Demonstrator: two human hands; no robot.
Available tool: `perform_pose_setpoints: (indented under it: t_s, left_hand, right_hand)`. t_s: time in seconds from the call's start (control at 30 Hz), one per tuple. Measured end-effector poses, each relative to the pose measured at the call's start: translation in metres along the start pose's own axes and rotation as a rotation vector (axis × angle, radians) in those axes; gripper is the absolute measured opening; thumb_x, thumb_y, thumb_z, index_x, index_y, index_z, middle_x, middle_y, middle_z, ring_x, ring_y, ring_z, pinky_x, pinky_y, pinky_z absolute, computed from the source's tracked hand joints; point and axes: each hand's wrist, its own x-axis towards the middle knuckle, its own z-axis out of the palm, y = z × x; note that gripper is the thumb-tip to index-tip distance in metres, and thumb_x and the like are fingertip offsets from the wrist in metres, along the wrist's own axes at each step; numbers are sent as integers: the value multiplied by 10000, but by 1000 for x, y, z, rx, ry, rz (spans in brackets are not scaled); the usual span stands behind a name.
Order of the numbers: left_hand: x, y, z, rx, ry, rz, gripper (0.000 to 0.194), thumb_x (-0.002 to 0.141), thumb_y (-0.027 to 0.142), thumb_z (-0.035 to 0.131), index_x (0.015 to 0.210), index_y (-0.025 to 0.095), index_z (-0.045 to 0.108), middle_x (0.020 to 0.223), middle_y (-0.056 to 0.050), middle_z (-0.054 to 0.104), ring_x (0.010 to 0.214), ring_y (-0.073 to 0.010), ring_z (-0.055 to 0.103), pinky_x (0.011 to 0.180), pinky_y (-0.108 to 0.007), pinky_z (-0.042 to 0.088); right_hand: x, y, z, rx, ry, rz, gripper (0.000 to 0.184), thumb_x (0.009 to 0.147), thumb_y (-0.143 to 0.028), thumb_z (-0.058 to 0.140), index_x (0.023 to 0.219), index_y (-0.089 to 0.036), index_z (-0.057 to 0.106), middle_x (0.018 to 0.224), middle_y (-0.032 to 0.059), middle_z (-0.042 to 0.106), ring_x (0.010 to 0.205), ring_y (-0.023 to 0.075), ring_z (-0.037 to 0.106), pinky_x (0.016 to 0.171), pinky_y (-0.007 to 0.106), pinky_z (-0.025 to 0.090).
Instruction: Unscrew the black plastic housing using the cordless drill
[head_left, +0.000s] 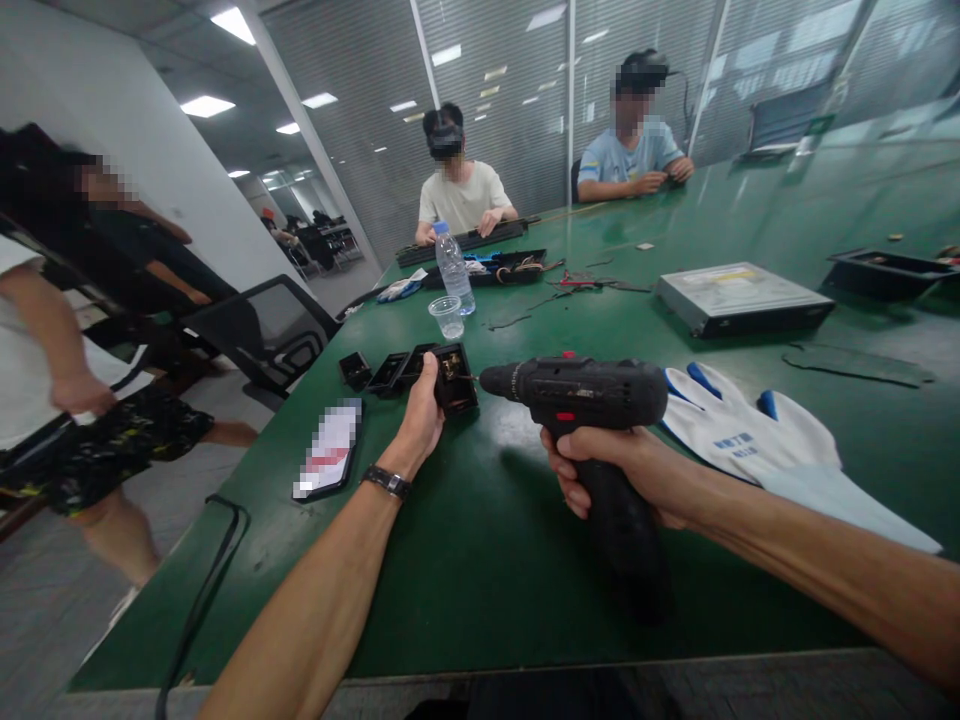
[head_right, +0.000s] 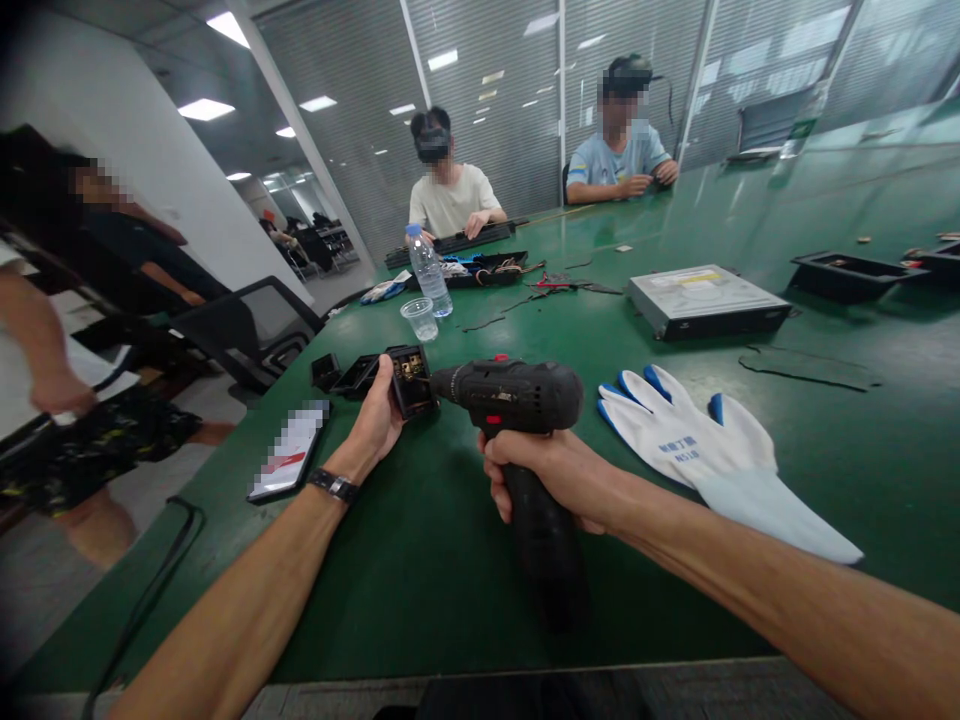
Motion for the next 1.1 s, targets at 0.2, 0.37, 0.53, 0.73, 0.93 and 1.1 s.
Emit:
perform_pose_setpoints:
  t_s: [0.2,0.37,0.53,0.73,0.93,1.1]
  left_hand:
    - [1,-1,1,-28,12,1,587,947,662,588,1189,148,735,1156,-130,784,1051,-240,752,930,-358,617]
    - [5,-4,-4,-12,8,8,608,950,670,574,1209,142,727,1117,-137,788,1032,-249,754,904,-360,622]
    - [6,-5,-5,-11,12,17,594,944,666,588,1224,158,721,1126,-126,786,1042,-248,751,902,-360,623]
    - [4,-4,-3,2,10,13,600,956,667,566,1222,151,715,1159,-138,777,1057,-250,744,908,-364,620]
    - [3,-2,-1,-17,26,8,584,966,648,566,1218,144,719,1167,-134,773,1065,-242,741,911,-350,619]
    - [1,0,2,-30,28,-2,588,967,638,571,1235,135,717,1162,-144,776,1074,-251,742,922,-359,617]
  right_hand:
    - [2,2,-2,11,-11,-4,120,809,-246,710,883,-171,654,699,-25,585,523,123,579,522,276,495]
    - [2,4,-3,19,-3,4,128,805,-251,721,884,-173,657,704,-22,585,526,123,576,524,277,497]
    - [0,4,-4,23,-6,6,115,822,-249,716,893,-170,671,714,-17,589,538,123,579,530,278,499]
    - [1,1,-2,27,4,17,118,813,-239,728,890,-165,677,704,-17,590,533,124,581,523,273,494]
    - [0,1,-2,16,8,14,124,804,-244,728,883,-165,674,707,-15,595,528,122,580,519,271,495]
    - [-1,0,-1,15,4,11,124,797,-239,731,871,-164,665,700,-18,593,529,120,579,524,268,501]
